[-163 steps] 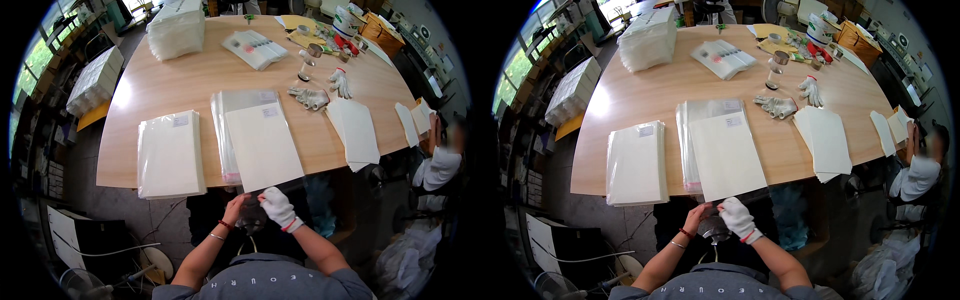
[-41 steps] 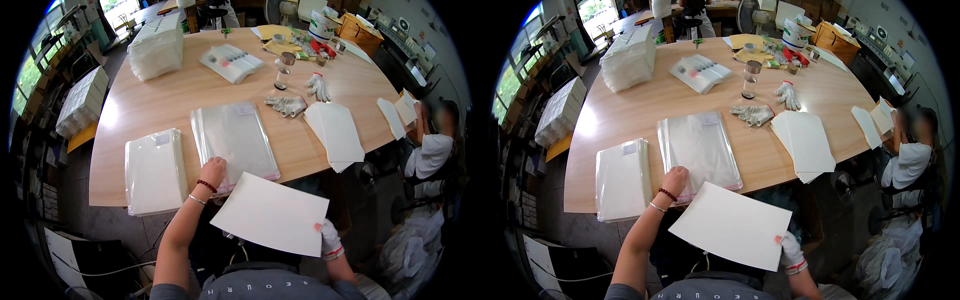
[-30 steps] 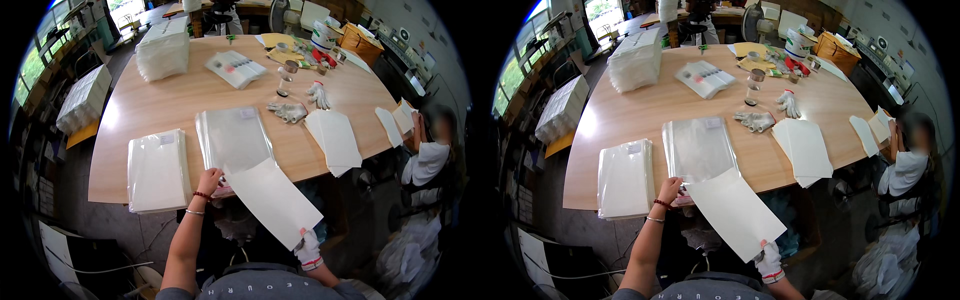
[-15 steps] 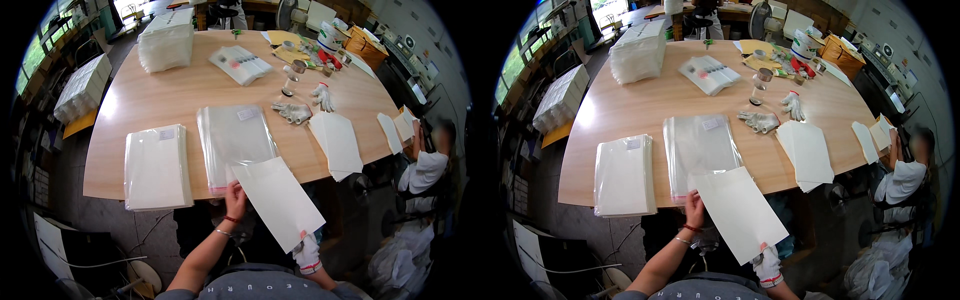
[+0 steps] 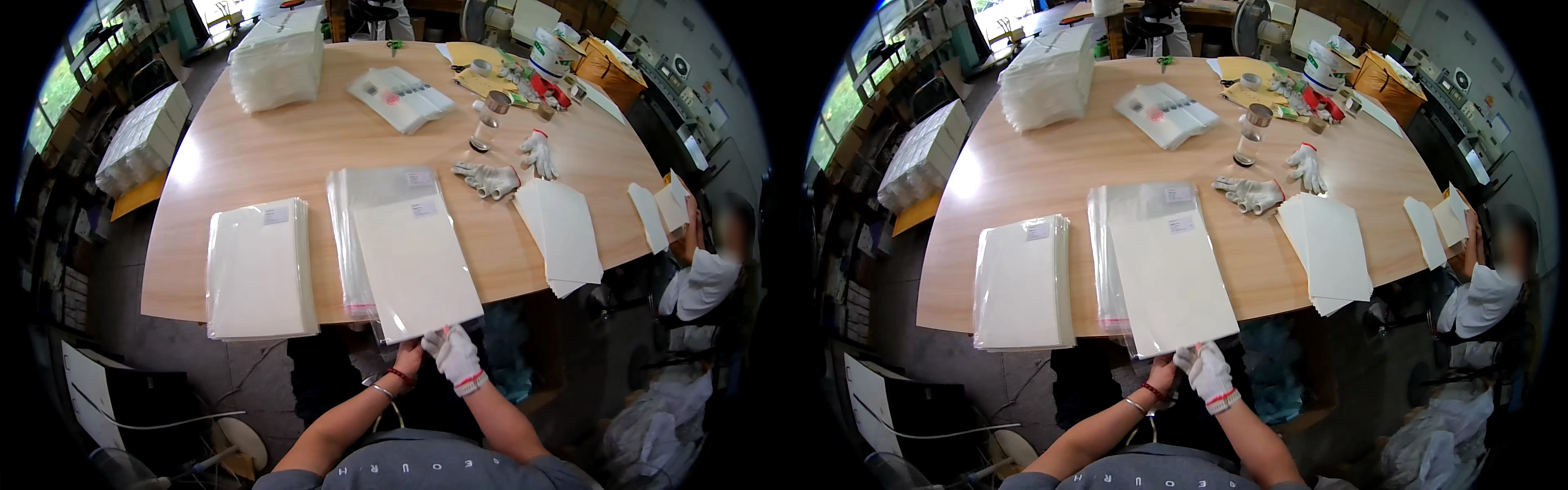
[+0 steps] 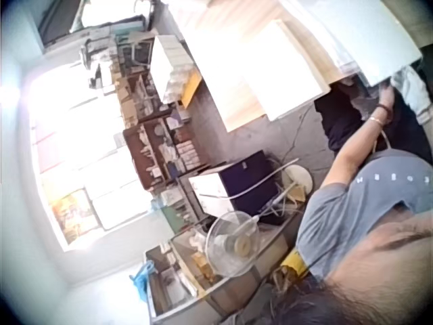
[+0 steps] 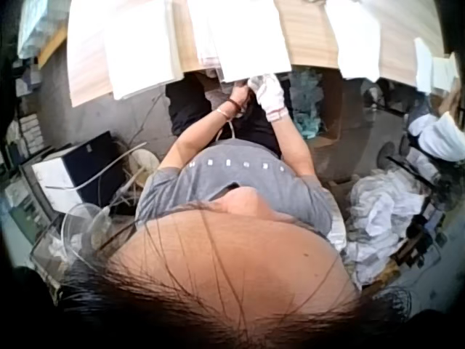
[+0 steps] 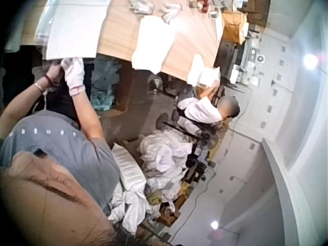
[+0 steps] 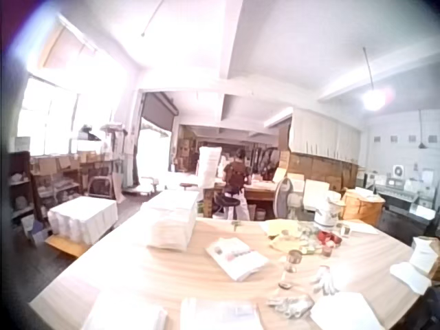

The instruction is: The person repeatedly picks up white sheets and places them into clear plastic bags on a table. They handle the sheets one at a time, insert them into the bags, and set the filled bags aside. Another person sits across the table handling similar items.

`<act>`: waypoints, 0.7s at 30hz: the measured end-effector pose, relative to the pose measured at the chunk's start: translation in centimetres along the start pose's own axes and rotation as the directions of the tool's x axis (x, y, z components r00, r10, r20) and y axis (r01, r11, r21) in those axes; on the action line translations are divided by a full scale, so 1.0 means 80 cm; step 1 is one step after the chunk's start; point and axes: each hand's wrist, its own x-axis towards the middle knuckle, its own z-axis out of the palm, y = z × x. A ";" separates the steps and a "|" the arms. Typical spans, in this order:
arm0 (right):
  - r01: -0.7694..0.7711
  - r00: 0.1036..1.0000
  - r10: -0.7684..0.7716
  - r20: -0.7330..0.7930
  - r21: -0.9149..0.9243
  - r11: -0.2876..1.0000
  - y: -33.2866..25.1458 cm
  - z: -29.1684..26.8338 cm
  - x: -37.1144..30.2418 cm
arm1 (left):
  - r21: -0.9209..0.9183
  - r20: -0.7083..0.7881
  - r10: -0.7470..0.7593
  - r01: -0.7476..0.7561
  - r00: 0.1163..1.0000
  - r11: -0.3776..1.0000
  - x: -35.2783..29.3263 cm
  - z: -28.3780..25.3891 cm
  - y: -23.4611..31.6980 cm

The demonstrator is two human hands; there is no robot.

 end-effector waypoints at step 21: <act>0.729 0.617 0.036 0.786 -0.553 -0.404 0.067 0.088 -0.001 | 0.011 -0.274 -0.158 0.168 0.948 0.986 -0.059 -0.068 0.100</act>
